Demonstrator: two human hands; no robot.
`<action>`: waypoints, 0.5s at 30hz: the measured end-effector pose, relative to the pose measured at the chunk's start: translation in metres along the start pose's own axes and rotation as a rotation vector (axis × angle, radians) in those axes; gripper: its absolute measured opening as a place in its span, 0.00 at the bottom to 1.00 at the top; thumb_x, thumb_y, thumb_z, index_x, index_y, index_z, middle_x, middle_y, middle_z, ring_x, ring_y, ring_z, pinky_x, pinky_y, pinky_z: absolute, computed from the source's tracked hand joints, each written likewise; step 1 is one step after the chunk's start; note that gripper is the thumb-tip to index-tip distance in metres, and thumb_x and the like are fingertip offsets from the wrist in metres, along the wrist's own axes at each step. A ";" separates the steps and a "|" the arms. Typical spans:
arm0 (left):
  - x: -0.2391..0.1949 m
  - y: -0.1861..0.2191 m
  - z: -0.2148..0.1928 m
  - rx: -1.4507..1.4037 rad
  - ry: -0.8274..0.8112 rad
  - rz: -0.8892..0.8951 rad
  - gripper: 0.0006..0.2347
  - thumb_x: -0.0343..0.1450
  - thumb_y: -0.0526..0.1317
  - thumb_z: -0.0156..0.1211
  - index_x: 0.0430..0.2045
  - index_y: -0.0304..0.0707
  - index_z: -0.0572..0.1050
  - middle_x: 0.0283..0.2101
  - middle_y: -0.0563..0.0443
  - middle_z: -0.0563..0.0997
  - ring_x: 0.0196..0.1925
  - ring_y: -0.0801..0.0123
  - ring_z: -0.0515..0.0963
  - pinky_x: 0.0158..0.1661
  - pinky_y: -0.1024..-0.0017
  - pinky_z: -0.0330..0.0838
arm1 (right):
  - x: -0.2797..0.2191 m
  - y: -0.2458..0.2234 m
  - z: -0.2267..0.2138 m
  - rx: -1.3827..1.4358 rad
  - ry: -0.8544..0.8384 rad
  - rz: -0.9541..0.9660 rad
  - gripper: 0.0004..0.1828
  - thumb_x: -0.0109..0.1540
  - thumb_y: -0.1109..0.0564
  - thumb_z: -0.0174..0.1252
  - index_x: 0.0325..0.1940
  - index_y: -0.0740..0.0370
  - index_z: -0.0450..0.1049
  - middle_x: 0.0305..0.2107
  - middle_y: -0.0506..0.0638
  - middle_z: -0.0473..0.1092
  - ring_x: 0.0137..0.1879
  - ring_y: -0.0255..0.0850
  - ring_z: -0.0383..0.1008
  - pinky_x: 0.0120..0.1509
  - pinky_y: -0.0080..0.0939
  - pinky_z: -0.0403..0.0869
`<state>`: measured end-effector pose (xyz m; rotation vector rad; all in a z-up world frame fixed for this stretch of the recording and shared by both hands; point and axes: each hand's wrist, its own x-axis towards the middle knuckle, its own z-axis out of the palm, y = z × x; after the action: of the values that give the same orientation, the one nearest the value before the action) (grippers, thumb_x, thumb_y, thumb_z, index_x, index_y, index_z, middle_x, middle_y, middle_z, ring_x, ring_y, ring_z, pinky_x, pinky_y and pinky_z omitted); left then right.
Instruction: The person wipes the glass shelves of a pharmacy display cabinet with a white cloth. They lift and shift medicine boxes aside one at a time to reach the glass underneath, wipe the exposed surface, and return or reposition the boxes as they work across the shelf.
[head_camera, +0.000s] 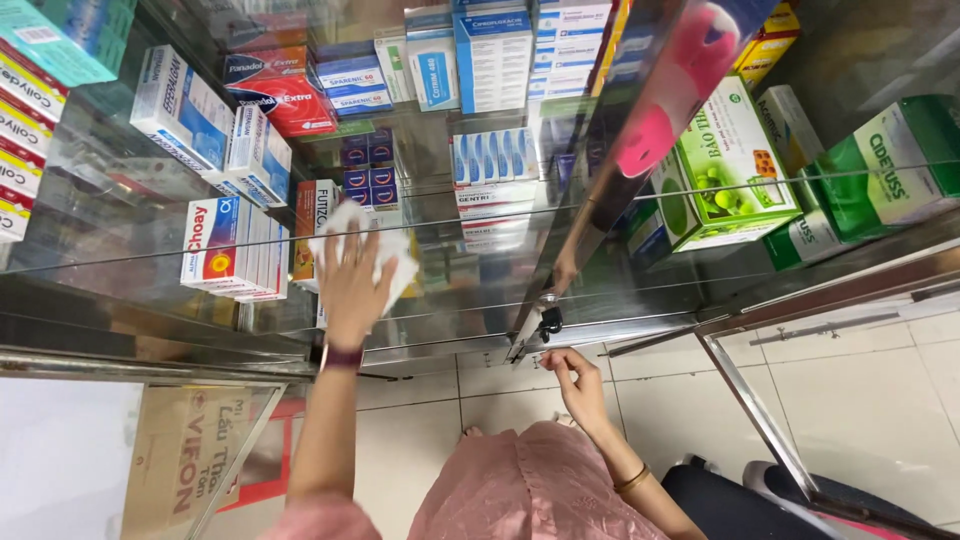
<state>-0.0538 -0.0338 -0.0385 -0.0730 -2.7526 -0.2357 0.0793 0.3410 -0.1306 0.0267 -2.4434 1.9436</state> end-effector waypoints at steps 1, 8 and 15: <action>0.020 0.001 0.013 -0.001 -0.003 0.003 0.26 0.74 0.55 0.52 0.67 0.48 0.70 0.73 0.43 0.63 0.74 0.39 0.55 0.67 0.38 0.47 | -0.002 -0.003 0.004 0.000 0.003 0.004 0.14 0.69 0.56 0.52 0.43 0.68 0.79 0.35 0.50 0.80 0.43 0.36 0.78 0.52 0.36 0.76; 0.110 0.113 0.090 -0.144 0.131 0.277 0.25 0.74 0.55 0.57 0.65 0.48 0.70 0.72 0.48 0.65 0.75 0.42 0.59 0.72 0.44 0.49 | -0.029 -0.009 0.026 0.026 0.011 0.098 0.14 0.69 0.55 0.52 0.44 0.67 0.80 0.33 0.50 0.80 0.42 0.35 0.80 0.50 0.36 0.77; 0.048 0.158 0.041 -0.171 -0.124 0.465 0.26 0.74 0.54 0.50 0.68 0.51 0.62 0.75 0.53 0.60 0.75 0.48 0.57 0.70 0.51 0.46 | -0.047 0.004 0.039 -0.038 -0.022 0.173 0.14 0.69 0.54 0.53 0.46 0.65 0.80 0.33 0.51 0.81 0.40 0.36 0.80 0.47 0.36 0.76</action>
<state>-0.1003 0.1301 -0.0335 -0.7832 -2.7324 -0.3438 0.1261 0.3044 -0.1443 -0.1702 -2.5749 1.9706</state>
